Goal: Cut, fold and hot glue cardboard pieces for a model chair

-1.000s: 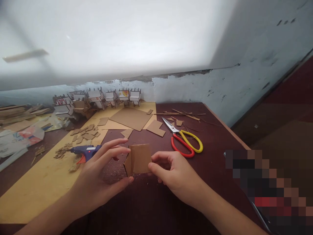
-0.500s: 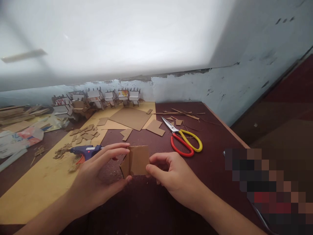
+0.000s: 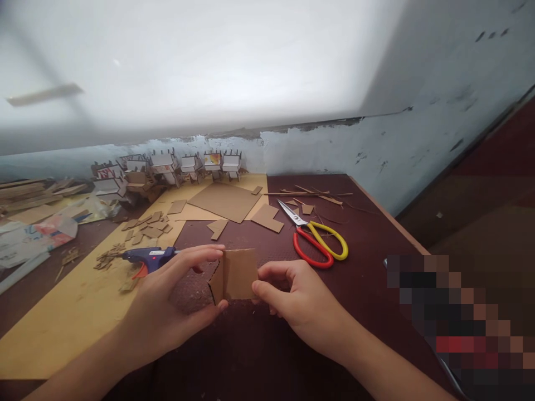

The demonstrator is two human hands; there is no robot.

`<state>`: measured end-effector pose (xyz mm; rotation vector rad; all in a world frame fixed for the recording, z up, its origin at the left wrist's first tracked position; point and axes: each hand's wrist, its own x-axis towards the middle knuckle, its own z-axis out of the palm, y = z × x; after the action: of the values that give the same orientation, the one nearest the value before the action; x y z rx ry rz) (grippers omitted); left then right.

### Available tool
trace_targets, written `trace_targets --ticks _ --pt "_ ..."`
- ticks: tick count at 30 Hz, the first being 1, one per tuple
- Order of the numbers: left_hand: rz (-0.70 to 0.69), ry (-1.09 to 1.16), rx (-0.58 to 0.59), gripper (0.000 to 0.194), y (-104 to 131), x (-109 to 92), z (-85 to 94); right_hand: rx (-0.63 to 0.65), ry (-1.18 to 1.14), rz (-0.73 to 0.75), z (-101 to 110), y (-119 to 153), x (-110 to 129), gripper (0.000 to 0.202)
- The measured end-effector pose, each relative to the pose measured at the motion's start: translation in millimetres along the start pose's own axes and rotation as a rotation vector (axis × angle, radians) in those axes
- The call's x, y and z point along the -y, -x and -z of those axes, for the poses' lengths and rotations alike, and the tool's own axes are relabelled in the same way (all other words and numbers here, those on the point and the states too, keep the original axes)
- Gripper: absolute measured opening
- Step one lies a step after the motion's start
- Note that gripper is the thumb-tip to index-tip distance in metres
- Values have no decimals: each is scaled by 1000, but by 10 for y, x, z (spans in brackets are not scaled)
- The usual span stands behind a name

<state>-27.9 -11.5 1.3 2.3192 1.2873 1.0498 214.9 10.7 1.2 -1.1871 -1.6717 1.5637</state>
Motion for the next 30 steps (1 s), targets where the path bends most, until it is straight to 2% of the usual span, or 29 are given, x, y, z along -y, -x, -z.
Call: trace_targets --ticks 12,30 --pt "54 -19 3 66 1 -1 -1 4 6 4 6 3 16 21" --pt "-35 53 -1 69 14 -58 -2 64 -45 -29 15 -37 -21 22"
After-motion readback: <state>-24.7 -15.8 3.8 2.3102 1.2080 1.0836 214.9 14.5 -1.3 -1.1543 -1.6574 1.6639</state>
